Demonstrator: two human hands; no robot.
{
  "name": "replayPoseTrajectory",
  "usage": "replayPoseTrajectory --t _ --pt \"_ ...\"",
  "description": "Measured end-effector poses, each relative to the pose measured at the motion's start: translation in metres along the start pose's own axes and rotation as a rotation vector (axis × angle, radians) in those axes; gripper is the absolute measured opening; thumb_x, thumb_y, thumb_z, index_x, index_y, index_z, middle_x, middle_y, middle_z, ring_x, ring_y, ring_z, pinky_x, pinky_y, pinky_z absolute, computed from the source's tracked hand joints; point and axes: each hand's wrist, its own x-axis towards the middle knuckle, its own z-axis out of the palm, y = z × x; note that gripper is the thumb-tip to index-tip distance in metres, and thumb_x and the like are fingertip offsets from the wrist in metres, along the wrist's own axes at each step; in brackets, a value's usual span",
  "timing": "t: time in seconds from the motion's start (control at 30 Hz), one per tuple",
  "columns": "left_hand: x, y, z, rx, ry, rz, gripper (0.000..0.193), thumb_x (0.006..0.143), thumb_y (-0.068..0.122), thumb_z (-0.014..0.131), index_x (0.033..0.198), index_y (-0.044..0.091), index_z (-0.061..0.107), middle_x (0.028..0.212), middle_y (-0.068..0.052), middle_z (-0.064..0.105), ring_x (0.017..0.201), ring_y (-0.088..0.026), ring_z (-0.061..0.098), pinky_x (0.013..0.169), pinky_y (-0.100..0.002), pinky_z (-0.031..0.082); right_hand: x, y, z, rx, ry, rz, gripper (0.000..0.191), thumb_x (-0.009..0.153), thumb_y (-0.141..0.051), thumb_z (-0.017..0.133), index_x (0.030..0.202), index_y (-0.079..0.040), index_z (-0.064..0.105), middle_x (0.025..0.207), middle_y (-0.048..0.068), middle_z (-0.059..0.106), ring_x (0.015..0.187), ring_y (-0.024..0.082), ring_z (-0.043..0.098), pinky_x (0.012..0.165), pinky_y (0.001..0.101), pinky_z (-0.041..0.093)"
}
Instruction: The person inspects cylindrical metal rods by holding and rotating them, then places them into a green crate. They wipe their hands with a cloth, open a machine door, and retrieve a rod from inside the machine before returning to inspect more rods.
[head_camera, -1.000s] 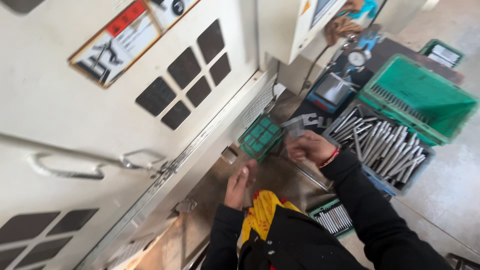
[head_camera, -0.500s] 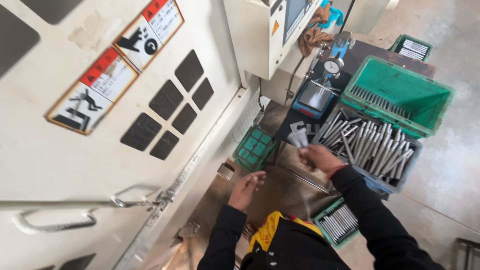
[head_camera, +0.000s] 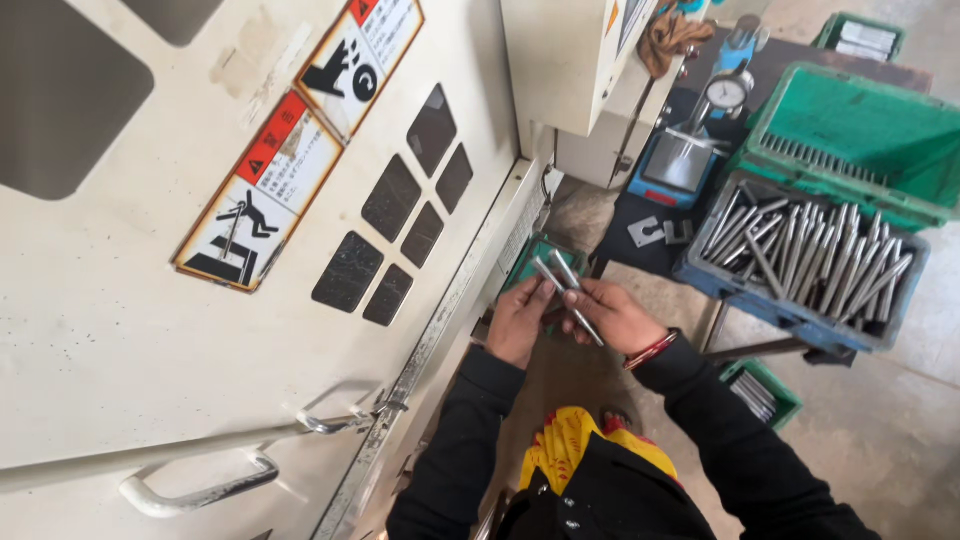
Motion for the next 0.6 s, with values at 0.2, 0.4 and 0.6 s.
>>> replayPoseTrajectory --t 0.2,0.4,0.6 --pt "-0.021 0.057 0.004 0.071 -0.201 0.059 0.036 0.111 0.023 0.057 0.134 -0.002 0.067 0.097 -0.001 0.067 0.075 -0.007 0.054 0.070 -0.024 0.048 -0.016 -0.022 0.015 0.126 -0.070 -0.056 0.038 0.105 -0.028 0.050 0.124 0.002 0.062 0.097 0.011 0.076 0.081 0.018 0.075 0.071 0.0305 0.062" --pt "-0.021 0.074 0.015 0.130 -0.239 0.080 0.033 0.109 0.025 0.057 0.130 0.001 0.066 0.101 -0.002 0.069 0.084 -0.007 0.060 0.076 -0.023 0.052 -0.037 -0.055 0.030 0.128 -0.004 -0.132 0.041 0.105 -0.025 0.049 0.133 0.004 0.058 0.111 0.013 0.076 0.096 0.021 0.077 0.082 0.0331 0.063" --pt "-0.011 0.091 0.025 -0.063 -0.027 0.324 0.016 0.117 0.024 0.055 0.115 0.009 0.060 0.094 0.003 0.056 0.081 -0.006 0.053 0.073 -0.024 0.050 -0.072 -0.098 0.034 -0.494 0.483 -0.115 0.036 0.095 -0.024 0.067 0.126 -0.006 0.068 0.097 0.010 0.074 0.076 0.019 0.076 0.067 0.0335 0.058"
